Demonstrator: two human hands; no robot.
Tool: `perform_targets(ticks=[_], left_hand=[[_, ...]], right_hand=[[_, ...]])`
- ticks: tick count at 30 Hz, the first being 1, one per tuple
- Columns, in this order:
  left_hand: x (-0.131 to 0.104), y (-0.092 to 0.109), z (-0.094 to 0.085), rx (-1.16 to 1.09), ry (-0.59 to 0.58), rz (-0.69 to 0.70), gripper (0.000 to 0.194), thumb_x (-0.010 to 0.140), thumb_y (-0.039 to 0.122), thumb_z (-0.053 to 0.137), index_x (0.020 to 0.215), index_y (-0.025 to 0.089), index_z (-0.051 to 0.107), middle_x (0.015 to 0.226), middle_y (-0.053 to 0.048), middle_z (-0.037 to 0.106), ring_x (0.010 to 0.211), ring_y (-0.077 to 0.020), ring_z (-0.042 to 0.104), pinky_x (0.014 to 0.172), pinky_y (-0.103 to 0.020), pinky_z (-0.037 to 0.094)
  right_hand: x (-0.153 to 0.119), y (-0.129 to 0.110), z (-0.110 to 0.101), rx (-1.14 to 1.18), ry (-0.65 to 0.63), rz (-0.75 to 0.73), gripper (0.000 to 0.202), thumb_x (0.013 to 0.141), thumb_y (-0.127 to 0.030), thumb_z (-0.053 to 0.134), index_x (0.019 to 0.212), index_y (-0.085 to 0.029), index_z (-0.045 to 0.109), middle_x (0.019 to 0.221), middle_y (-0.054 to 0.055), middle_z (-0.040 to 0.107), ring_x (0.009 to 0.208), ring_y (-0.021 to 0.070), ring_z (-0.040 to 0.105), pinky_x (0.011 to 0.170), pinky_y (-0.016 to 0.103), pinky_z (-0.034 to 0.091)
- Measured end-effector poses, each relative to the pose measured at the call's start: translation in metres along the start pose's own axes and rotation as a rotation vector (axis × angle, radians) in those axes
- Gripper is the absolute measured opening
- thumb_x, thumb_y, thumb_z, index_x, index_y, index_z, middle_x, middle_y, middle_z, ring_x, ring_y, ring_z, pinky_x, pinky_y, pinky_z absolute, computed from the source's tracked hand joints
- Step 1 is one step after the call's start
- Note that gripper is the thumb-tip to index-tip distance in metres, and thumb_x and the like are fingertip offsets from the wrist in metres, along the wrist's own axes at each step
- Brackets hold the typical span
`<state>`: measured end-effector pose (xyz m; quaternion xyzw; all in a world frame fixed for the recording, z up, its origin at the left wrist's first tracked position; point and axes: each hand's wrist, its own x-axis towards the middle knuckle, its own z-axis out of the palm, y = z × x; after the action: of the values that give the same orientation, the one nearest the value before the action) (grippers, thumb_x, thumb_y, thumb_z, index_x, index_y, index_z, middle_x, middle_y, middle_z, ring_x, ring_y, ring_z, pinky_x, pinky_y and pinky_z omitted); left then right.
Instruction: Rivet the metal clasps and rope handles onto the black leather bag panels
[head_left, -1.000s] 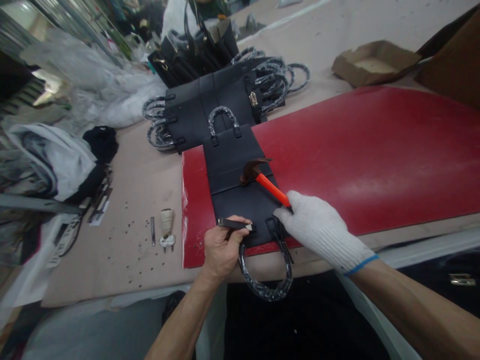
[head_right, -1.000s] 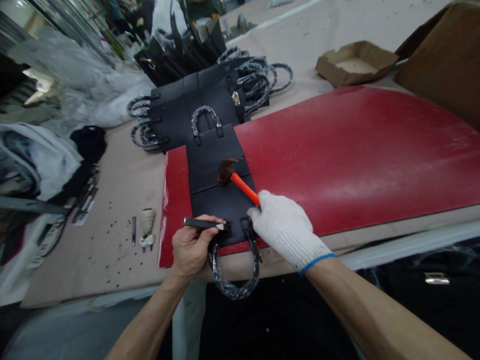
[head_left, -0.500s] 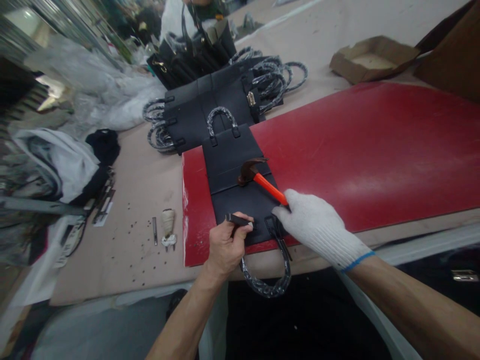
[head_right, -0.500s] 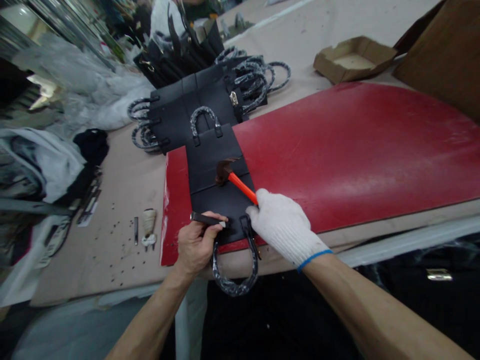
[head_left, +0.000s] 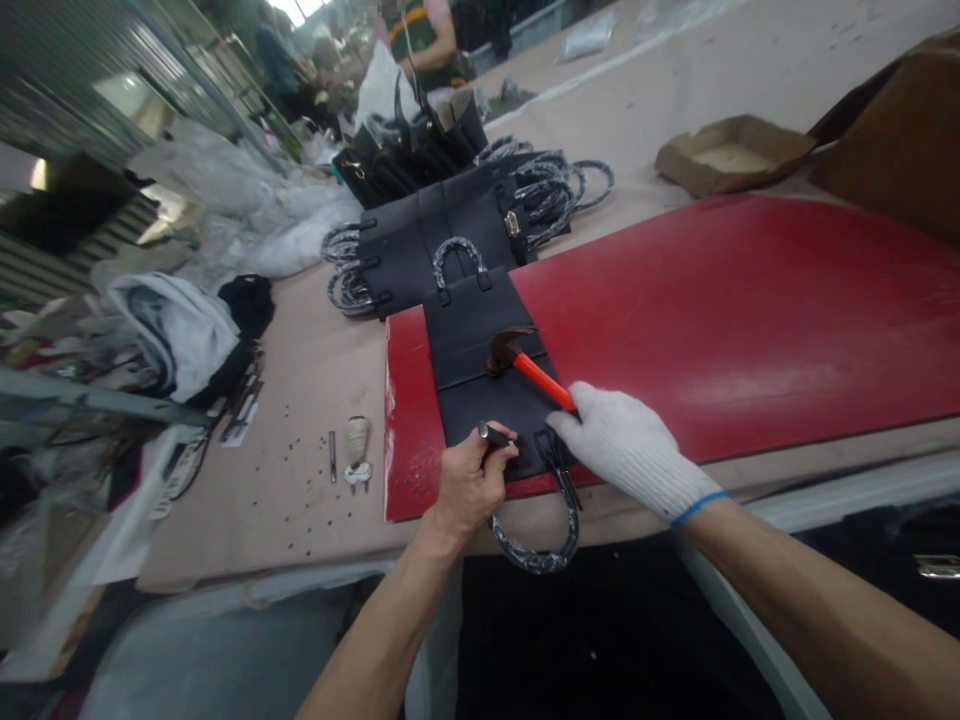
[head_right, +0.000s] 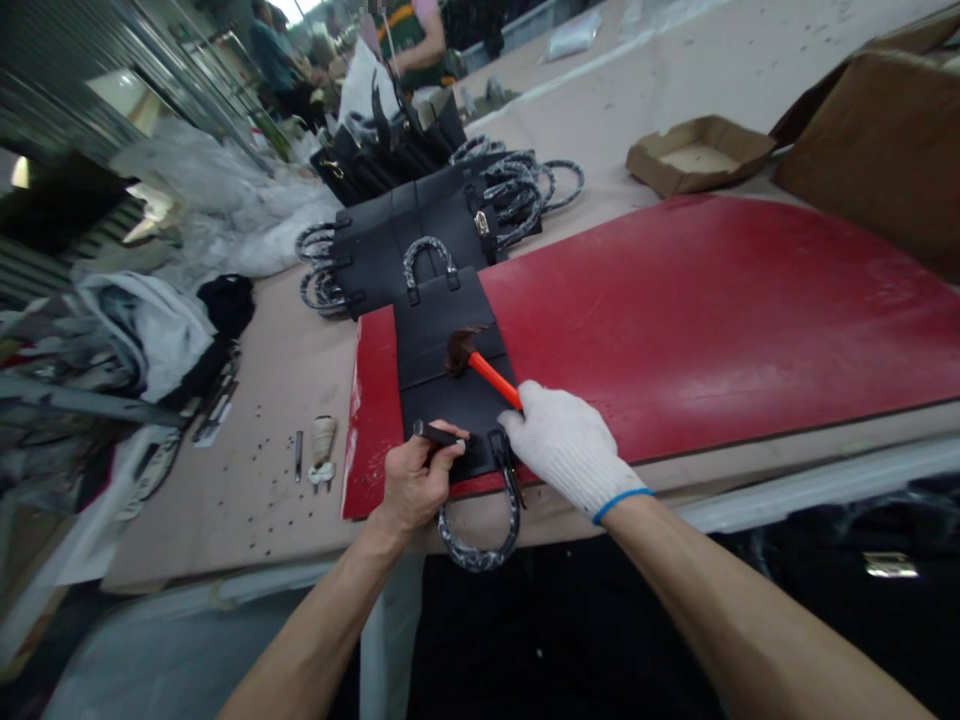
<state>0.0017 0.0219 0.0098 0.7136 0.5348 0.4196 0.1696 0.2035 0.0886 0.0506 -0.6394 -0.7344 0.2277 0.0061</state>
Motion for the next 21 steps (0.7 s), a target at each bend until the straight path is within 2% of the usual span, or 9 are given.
perform_targets(ticks=[9,15,18,21], left_hand=[[0.004,-0.004,0.002,-0.08,-0.049,-0.072,0.012,0.093,0.018,0.059,0.103,0.021,0.065,0.093,-0.004,0.08,0.083,-0.0179,0.078,0.079,-0.028,0.063],[0.0,-0.006,0.007,-0.054,-0.019,0.028,0.013,0.094,0.016,0.058,0.105,0.021,0.064,0.094,-0.005,0.079,0.087,-0.0195,0.078,0.08,-0.029,0.062],[0.001,-0.005,0.007,-0.016,-0.04,0.042,0.013,0.095,0.016,0.057,0.104,0.022,0.064,0.096,-0.006,0.078,0.087,-0.0206,0.077,0.079,-0.029,0.061],[0.003,-0.005,0.006,-0.022,-0.073,0.036,0.011,0.095,0.015,0.057,0.102,0.022,0.063,0.094,-0.006,0.076,0.085,-0.0204,0.076,0.079,-0.029,0.059]], right_hand=[[-0.002,0.003,-0.008,0.124,0.02,-0.055,0.033,0.099,-0.046,0.047,0.091,-0.018,0.064,0.084,0.009,0.069,0.077,0.0222,0.063,0.061,0.031,0.03],[-0.005,0.006,-0.008,0.217,0.069,-0.1,0.03,0.098,-0.042,0.047,0.081,-0.02,0.058,0.073,0.003,0.062,0.069,0.0178,0.057,0.06,0.029,0.032],[-0.016,0.007,-0.022,0.269,0.12,-0.142,0.034,0.1,-0.044,0.039,0.076,-0.023,0.05,0.067,0.0,0.056,0.065,0.0165,0.055,0.059,0.028,0.035],[-0.04,0.005,-0.052,0.403,0.207,-0.185,0.038,0.102,-0.05,0.037,0.075,-0.025,0.043,0.063,-0.003,0.053,0.058,0.0157,0.052,0.057,0.028,0.036]])
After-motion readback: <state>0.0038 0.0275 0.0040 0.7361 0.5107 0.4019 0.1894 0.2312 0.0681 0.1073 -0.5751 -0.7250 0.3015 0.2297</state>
